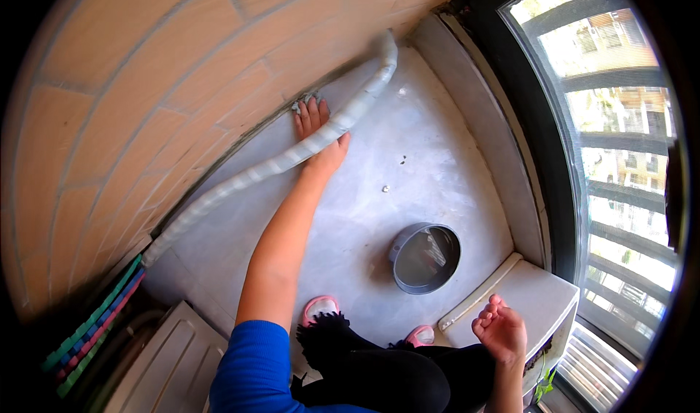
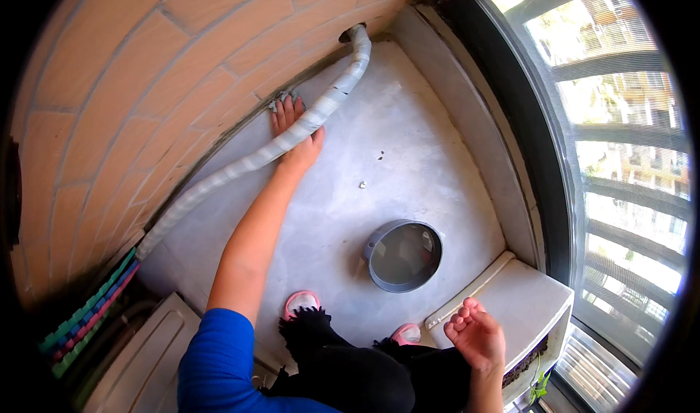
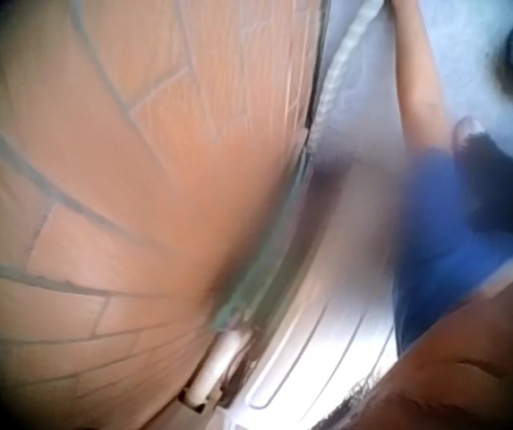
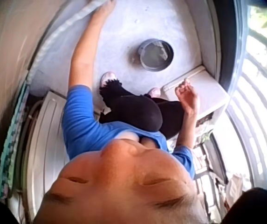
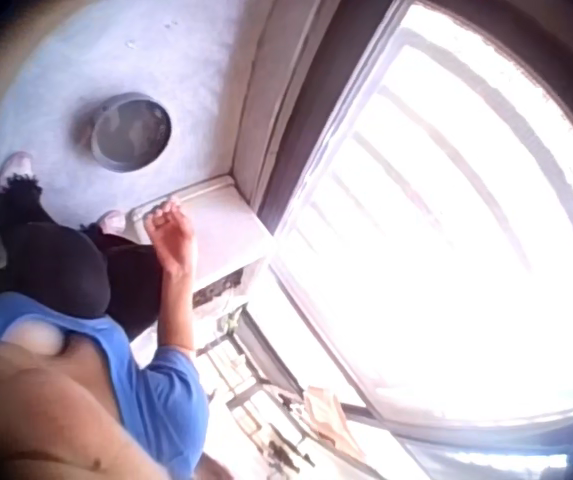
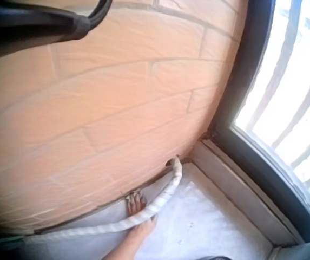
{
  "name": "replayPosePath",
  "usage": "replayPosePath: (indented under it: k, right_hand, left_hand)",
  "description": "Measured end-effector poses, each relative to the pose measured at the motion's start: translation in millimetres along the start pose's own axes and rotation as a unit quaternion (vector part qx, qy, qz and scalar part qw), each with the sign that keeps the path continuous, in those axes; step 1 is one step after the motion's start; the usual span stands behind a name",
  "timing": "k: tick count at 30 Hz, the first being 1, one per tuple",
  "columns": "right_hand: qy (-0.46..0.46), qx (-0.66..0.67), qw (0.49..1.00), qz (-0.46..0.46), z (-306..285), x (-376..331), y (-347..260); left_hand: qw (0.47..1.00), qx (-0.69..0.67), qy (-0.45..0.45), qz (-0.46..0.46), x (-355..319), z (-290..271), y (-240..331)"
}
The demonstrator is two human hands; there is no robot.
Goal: The person wipes a white corrugated pipe and the surrounding floor area on a balcony using a cloth and a bucket of water. They repeatedly dip the cloth into the bucket, wring it out, and wipe the pipe and floor. The person also moves a metal drying rack at the end of the clip.
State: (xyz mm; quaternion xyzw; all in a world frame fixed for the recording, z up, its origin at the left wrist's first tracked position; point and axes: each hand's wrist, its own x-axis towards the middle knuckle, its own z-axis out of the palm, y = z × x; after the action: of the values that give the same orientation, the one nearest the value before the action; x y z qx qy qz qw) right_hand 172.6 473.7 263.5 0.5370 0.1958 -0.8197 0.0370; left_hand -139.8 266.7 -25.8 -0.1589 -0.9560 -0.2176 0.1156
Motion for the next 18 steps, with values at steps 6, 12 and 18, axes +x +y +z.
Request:
replayPosePath:
  k: [6, 12, 18]
  right_hand:
    - [-0.012, 0.023, 1.0, -0.007, -6.5, 1.0, -3.3]
    - [0.008, 0.039, 0.999, 0.001, -4.3, 0.8, -3.8]
    - [-0.005, 0.042, 0.999, -0.009, -11.9, -2.2, -7.8]
  left_hand:
    - [1.0, -0.01, 0.007, 0.002, 14.1, 16.6, 19.3]
    - [0.995, -0.069, -0.038, 0.058, 42.2, 38.1, 51.7]
    - [0.998, 0.023, 0.008, 0.052, 30.7, 27.7, 45.2]
